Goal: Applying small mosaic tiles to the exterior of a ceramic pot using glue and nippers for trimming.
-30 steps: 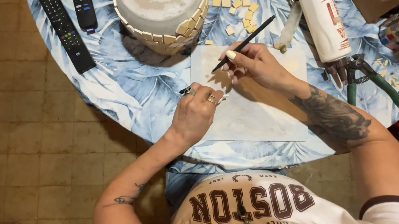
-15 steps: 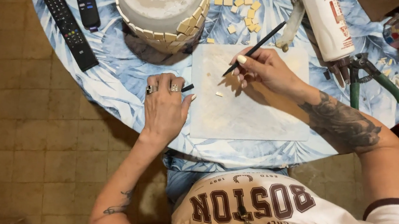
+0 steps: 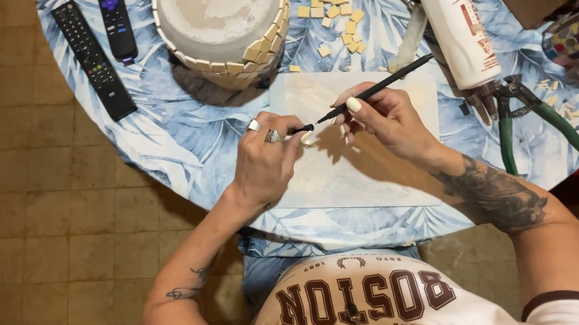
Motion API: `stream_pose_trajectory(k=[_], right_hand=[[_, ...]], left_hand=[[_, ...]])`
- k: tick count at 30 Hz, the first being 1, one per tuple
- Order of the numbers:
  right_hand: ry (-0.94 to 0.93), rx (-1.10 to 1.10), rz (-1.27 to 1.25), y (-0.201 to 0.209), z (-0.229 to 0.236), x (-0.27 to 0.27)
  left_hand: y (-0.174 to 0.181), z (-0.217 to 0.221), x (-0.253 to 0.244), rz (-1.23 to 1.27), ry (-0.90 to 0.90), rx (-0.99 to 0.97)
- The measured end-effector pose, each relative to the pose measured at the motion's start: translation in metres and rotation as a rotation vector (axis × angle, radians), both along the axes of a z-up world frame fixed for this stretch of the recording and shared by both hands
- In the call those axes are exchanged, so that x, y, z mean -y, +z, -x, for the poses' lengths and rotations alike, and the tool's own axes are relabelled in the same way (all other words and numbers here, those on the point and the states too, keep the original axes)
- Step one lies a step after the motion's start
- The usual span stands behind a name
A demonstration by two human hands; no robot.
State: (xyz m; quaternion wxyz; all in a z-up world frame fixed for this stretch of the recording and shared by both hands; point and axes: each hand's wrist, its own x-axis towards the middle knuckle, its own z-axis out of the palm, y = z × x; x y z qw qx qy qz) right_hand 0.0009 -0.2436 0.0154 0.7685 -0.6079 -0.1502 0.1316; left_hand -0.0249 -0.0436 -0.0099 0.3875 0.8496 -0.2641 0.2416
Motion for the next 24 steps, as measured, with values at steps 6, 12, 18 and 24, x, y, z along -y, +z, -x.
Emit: stream_pose_trajectory(k=[6,12,18,24], right_hand=[[-0.005,0.076,-0.002,-0.005,0.003,0.008],[-0.009,0.320,0.107,0.000,0.010,0.006],[-0.069,0.320,0.075,-0.014,0.009,0.015],[-0.153,0.359,0.200,-0.006,0.018,0.025]], left_hand=[[0.015,-0.002,0.009,0.036,-0.053,-0.027],[0.015,0.000,0.019,0.152,-0.115,-0.146],[0.017,0.005,0.035,0.185,-0.160,-0.129],[0.021,-0.006,0.052,0.085,-0.262,-0.150]])
